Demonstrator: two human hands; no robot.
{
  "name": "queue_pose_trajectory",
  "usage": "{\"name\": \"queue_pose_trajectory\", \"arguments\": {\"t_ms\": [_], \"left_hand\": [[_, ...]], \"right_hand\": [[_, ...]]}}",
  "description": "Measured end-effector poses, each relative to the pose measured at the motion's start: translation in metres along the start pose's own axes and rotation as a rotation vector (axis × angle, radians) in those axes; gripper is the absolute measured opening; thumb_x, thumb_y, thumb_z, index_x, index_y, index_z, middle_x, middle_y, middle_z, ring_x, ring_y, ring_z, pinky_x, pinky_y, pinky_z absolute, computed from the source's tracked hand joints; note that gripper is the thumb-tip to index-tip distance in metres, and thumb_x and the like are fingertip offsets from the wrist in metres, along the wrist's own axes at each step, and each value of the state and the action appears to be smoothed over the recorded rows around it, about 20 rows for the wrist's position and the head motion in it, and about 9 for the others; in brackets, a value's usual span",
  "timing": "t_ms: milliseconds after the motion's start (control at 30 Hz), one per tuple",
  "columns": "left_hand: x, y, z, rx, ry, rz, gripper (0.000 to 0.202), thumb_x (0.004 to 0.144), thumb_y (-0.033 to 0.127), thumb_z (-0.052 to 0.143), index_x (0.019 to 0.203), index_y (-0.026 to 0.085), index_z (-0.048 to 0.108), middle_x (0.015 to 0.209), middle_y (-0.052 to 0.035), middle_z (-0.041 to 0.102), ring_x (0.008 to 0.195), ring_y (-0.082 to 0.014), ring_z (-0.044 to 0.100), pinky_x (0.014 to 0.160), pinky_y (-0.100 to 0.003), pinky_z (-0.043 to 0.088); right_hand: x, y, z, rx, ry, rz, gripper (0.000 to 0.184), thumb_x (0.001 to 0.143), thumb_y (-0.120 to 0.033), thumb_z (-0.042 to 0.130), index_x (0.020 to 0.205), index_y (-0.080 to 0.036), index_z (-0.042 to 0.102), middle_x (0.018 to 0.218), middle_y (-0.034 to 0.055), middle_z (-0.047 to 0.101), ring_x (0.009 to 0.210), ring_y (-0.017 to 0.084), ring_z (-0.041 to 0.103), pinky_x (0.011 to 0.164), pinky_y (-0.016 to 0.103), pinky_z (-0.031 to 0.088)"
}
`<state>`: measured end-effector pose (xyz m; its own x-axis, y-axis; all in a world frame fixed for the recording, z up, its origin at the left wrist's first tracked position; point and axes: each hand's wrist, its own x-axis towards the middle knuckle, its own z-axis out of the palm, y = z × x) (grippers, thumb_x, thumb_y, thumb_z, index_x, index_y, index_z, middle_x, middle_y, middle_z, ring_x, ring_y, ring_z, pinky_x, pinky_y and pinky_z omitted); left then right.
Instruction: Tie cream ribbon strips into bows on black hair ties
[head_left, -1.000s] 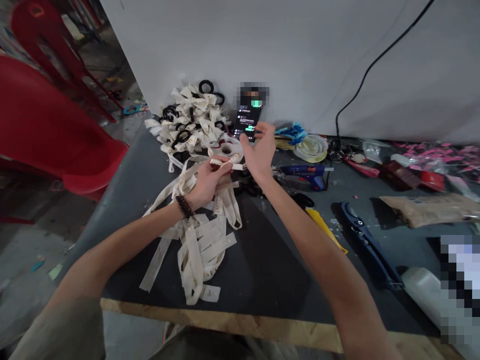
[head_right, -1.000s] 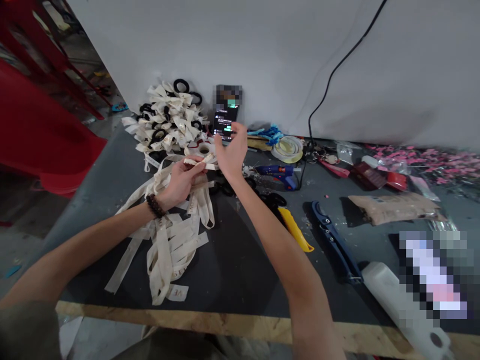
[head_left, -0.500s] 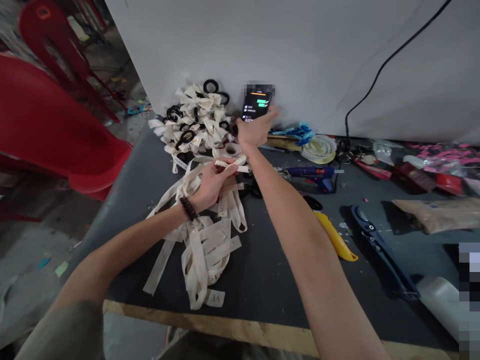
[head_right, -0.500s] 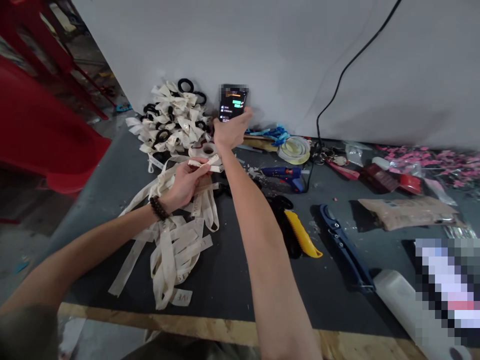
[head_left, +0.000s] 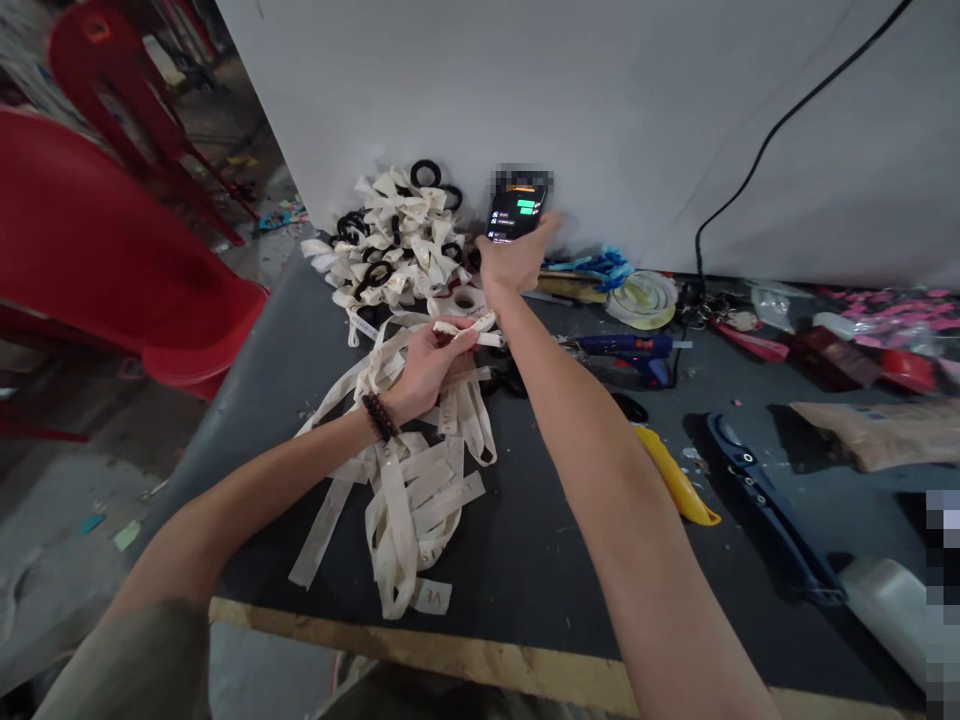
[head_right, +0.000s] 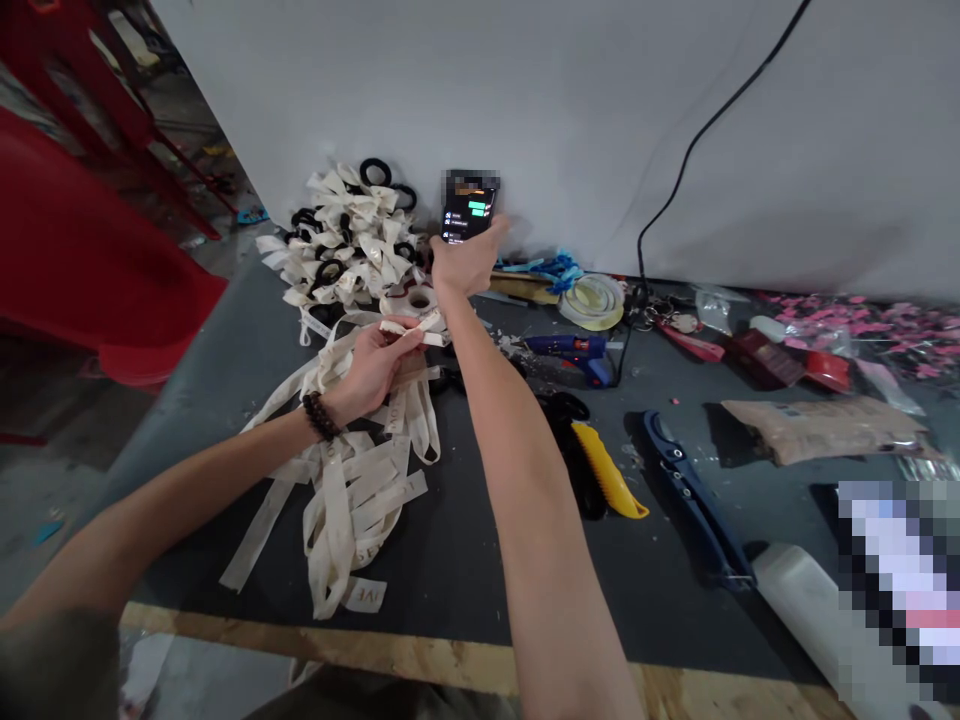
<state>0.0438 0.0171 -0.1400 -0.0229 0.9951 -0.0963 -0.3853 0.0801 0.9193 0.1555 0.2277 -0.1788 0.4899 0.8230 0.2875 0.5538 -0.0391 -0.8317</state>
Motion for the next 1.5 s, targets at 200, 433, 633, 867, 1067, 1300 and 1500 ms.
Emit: {"name": "queue_pose_trajectory", "arguments": {"t_ms": [200,433,633,867,1067,1300,1500], "left_hand": [[-0.001,0.000,0.000,-0.007,-0.042,0.022,0.026,0.078,0.029,0.098,0.085,0.021,0.074,0.078,0.0024,0.073,0.074,-0.0126,0.072,0.076,-0.026,0.062],[0.000,-0.002,0.001,0.039,-0.018,0.043,0.031,0.074,0.032,0.100,0.084,0.020,0.074,0.080,0.0019,0.074,0.073,-0.0122,0.069,0.070,-0.024,0.058],[-0.006,0.006,0.002,0.105,-0.174,0.030,0.037,0.066,0.043,0.103,0.085,0.020,0.081,0.085,-0.0022,0.080,0.076,-0.0153,0.071,0.070,-0.026,0.061],[-0.010,0.010,0.002,0.226,-0.248,0.051,0.038,0.070,0.050,0.101,0.080,0.020,0.079,0.082,-0.0038,0.078,0.071,-0.0151,0.069,0.066,-0.027,0.062],[-0.011,0.008,0.002,0.175,-0.230,-0.015,0.045,0.069,0.055,0.101,0.085,0.018,0.081,0.085,-0.0041,0.078,0.075,-0.0143,0.070,0.071,-0.027,0.065],[-0.009,0.008,0.000,0.167,-0.207,-0.003,0.049,0.070,0.057,0.100,0.087,0.018,0.077,0.086,-0.0028,0.076,0.077,-0.0154,0.071,0.068,-0.027,0.065],[-0.006,0.005,0.001,0.174,-0.193,0.094,0.041,0.071,0.053,0.099,0.076,0.019,0.076,0.079,-0.0012,0.072,0.072,-0.0125,0.064,0.067,-0.024,0.058]], "right_hand": [[-0.013,-0.015,-0.047,-0.127,0.032,-0.171,0.066,0.103,-0.067,0.059,0.145,-0.018,0.045,0.145,0.0265,0.050,0.144,0.049,0.054,0.110,0.074,0.050],[-0.112,-0.018,-0.155,0.204,-0.251,-0.306,0.051,0.112,-0.070,0.038,0.111,-0.027,0.064,0.109,0.0079,0.071,0.102,0.027,0.072,0.094,0.047,0.061],[-0.163,0.001,-0.186,0.359,-0.395,-0.218,0.045,0.099,-0.070,0.065,0.112,-0.028,0.071,0.100,0.0042,0.079,0.085,0.023,0.073,0.077,0.039,0.062],[-0.162,0.008,-0.187,0.434,-0.331,-0.173,0.035,0.099,-0.063,0.067,0.097,-0.029,0.073,0.090,0.0028,0.080,0.080,0.023,0.074,0.075,0.039,0.063],[-0.165,0.008,-0.187,0.459,-0.294,-0.154,0.030,0.100,-0.057,0.067,0.096,-0.027,0.071,0.089,0.0018,0.079,0.079,0.021,0.073,0.076,0.038,0.062],[-0.167,0.011,-0.186,0.467,-0.262,-0.164,0.029,0.102,-0.056,0.068,0.102,-0.027,0.069,0.091,0.0013,0.078,0.082,0.020,0.073,0.077,0.035,0.061],[-0.168,0.013,-0.185,0.485,-0.334,-0.205,0.031,0.094,-0.052,0.080,0.112,-0.029,0.071,0.101,0.0019,0.082,0.089,0.022,0.077,0.081,0.037,0.064]]}}
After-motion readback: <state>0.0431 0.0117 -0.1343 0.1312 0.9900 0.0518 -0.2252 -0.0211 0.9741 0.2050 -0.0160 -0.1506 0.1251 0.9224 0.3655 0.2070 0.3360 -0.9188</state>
